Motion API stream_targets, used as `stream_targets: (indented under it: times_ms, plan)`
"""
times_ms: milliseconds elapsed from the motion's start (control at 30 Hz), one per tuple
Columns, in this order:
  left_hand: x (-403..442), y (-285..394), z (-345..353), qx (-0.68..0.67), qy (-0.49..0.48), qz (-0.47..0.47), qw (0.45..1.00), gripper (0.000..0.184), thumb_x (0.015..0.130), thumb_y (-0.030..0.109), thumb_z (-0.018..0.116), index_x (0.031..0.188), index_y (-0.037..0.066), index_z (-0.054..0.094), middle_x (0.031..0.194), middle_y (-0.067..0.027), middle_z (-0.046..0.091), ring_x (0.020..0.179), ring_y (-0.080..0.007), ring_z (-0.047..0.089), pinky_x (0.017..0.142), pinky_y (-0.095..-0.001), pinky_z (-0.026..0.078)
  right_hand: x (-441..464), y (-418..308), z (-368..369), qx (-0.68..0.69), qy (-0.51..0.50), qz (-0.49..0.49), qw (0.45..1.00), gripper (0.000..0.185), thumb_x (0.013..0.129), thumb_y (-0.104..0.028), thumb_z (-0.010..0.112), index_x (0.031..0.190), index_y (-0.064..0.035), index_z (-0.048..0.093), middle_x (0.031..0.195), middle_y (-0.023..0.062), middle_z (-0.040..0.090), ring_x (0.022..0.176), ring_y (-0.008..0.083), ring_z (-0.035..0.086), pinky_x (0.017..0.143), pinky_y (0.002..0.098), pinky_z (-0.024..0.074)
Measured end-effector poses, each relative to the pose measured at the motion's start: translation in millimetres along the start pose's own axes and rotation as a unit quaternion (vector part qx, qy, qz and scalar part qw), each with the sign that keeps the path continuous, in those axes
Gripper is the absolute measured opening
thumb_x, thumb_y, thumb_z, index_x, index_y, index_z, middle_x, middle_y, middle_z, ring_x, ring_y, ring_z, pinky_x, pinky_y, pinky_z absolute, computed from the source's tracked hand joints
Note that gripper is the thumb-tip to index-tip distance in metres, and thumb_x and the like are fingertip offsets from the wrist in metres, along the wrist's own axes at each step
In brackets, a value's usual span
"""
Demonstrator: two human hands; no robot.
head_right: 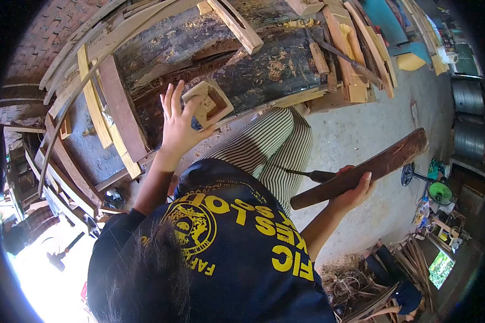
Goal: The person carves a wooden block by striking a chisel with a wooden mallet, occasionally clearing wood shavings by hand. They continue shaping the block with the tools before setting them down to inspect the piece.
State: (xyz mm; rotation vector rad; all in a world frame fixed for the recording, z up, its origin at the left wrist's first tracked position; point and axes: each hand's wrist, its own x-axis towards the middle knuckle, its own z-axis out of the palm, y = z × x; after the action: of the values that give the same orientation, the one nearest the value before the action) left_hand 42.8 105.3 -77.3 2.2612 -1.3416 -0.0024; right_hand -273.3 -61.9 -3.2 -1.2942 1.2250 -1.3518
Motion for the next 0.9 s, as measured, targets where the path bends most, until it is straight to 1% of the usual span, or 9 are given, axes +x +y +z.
stream_targets:
  times_ms: [100,367,433,567,633,700,833,867,900]
  plan:
    - [-0.4,-1.8,9.3,0.042,-0.016,0.014,0.999,0.064,0.059,0.041,0.079,0.114,0.015,0.061,0.146,-0.0199,0.027,0.137,-0.0404,0.020,0.111,-0.0594,0.014,1.5,2.8,-2.0,0.006,-0.005,0.001,1.000,0.034,0.094,-0.036,0.045,0.099,-0.0023,0.044,0.063,0.0144,0.056,0.052,0.0210,0.055,0.049,0.0294,0.0452]
    - [-1.4,-11.6,14.6,-0.083,-0.021,0.010,0.996,0.048,0.065,0.025,0.080,0.107,0.008,0.063,0.147,-0.0199,0.026,0.140,-0.0389,0.018,0.109,-0.0462,0.032,-1.9,0.6,-0.9,0.025,-0.013,-0.003,1.000,0.039,0.090,-0.037,0.054,0.101,-0.0016,0.044,0.064,0.0135,0.053,0.052,0.0217,0.056,0.044,0.0297,0.0455]
    - [4.2,-16.2,2.0,-0.145,-0.125,0.040,0.981,0.056,0.064,0.023,0.080,0.113,0.006,0.058,0.148,-0.0201,0.023,0.142,-0.0402,0.010,0.109,-0.0473,0.031,-1.5,0.9,-2.1,0.000,-0.008,0.005,1.000,0.038,0.093,-0.039,0.045,0.095,-0.0012,0.048,0.064,0.0159,0.056,0.053,0.0224,0.055,0.049,0.0305,0.0456]
    - [7.5,1.8,-14.9,-0.074,-0.090,0.000,0.993,0.069,0.062,0.024,0.080,0.122,0.008,0.051,0.150,-0.0199,0.018,0.142,-0.0411,0.006,0.112,-0.0468,0.026,-4.6,1.2,-15.6,0.068,-0.023,0.045,0.996,0.046,0.091,-0.045,0.044,0.099,0.0004,0.045,0.065,0.0148,0.054,0.051,0.0235,0.055,0.044,0.0327,0.0454]
    - [9.8,16.5,-25.4,-0.084,-0.051,0.009,0.995,0.080,0.060,0.025,0.081,0.129,0.009,0.044,0.150,-0.0199,0.016,0.141,-0.0422,0.008,0.114,-0.0460,0.022,-11.1,-17.6,-11.2,0.161,-0.025,0.097,0.982,0.055,0.089,-0.052,0.037,0.098,0.0008,0.048,0.066,0.0150,0.054,0.051,0.0247,0.053,0.046,0.0353,0.0456]
    - [14.0,46.1,-40.3,-0.267,-0.119,0.034,0.956,0.077,0.062,0.023,0.079,0.128,0.004,0.044,0.145,-0.0200,0.027,0.136,-0.0410,0.023,0.114,-0.0458,0.021,-11.8,-38.3,-6.0,0.159,-0.052,0.046,0.985,0.057,0.088,-0.055,0.035,0.099,-0.0012,0.051,0.068,0.0133,0.052,0.056,0.0229,0.049,0.048,0.0345,0.0451]
    - [12.1,114.2,-11.4,-0.334,-0.152,0.269,0.890,0.066,0.072,0.012,0.071,0.130,0.004,0.042,0.122,-0.0176,0.049,0.123,-0.0321,0.042,0.108,-0.0455,0.031,-7.2,-65.4,14.3,0.302,-0.190,-0.022,0.934,0.058,0.091,-0.053,0.032,0.109,-0.0009,0.050,0.070,0.0115,0.051,0.062,0.0204,0.046,0.049,0.0350,0.0446]
    - [12.5,129.3,-4.7,-0.336,-0.149,0.269,0.890,0.066,0.072,0.012,0.071,0.130,0.004,0.042,0.122,-0.0176,0.049,0.123,-0.0321,0.042,0.108,-0.0455,0.031,-8.9,-72.2,25.9,0.362,-0.234,-0.061,0.900,0.059,0.092,-0.052,0.032,0.112,-0.0002,0.049,0.072,0.0111,0.051,0.065,0.0197,0.046,0.050,0.0352,0.0443]
    - [13.5,142.8,2.0,-0.304,-0.075,0.290,0.904,0.057,0.072,0.014,0.071,0.124,0.005,0.047,0.115,-0.0161,0.053,0.114,-0.0297,0.050,0.099,-0.0436,0.039,-10.4,-77.6,35.7,0.360,-0.237,-0.063,0.900,0.059,0.092,-0.052,0.032,0.112,-0.0002,0.049,0.072,0.0111,0.051,0.065,0.0197,0.046,0.050,0.0352,0.0443]
